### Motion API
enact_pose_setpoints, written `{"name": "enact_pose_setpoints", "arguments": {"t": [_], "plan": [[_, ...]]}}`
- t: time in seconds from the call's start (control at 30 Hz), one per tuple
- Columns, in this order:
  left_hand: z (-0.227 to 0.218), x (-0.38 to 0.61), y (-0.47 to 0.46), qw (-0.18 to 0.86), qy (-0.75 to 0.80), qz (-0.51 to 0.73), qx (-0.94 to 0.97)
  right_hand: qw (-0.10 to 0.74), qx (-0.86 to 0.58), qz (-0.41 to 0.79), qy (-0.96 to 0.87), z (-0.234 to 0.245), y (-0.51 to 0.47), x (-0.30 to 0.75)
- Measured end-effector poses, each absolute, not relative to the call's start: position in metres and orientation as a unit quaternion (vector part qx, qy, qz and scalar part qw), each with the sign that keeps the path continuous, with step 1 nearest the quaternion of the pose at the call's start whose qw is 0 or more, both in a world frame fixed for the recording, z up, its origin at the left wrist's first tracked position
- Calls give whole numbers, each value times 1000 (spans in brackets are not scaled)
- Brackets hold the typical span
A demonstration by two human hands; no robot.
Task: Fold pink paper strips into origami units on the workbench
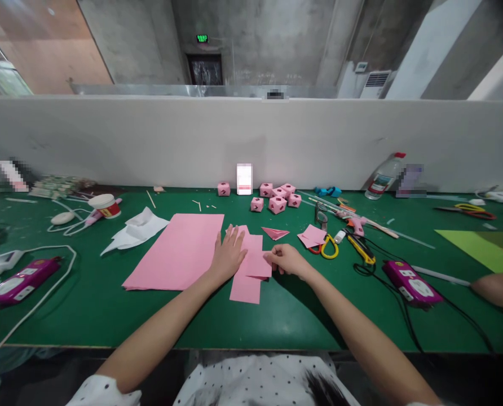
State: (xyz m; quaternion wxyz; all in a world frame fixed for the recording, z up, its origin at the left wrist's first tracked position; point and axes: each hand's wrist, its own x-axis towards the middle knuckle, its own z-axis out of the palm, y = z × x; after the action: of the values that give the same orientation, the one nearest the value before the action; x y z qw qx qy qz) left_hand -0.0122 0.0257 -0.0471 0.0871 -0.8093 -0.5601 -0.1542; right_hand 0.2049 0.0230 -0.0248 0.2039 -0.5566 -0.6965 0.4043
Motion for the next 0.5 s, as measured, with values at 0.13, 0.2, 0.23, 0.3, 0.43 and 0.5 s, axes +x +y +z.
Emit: {"name": "enact_pose_setpoints", "arguments": {"t": [0.13,0.2,0.23,0.3,0.43,0.5], "plan": [[-43,-13,26,87,-534,-187,-820,272,-574,314,-706,-27,24,199],[-46,-13,27,59,-536,-165,-826,275,-580,295,-708,-27,26,198],[-48,-13,28,43,-539,-147,-828,272,-582,294,-707,-27,26,199],[-52,-13,29,16,-551,-117,-826,258,-586,300,-707,-26,27,200],[-55,-13,31,-3,-568,-89,-818,219,-581,282,-731,-22,27,200],[-54,-12,30,-7,-572,-80,-817,210,-579,258,-744,-21,27,200]]}}
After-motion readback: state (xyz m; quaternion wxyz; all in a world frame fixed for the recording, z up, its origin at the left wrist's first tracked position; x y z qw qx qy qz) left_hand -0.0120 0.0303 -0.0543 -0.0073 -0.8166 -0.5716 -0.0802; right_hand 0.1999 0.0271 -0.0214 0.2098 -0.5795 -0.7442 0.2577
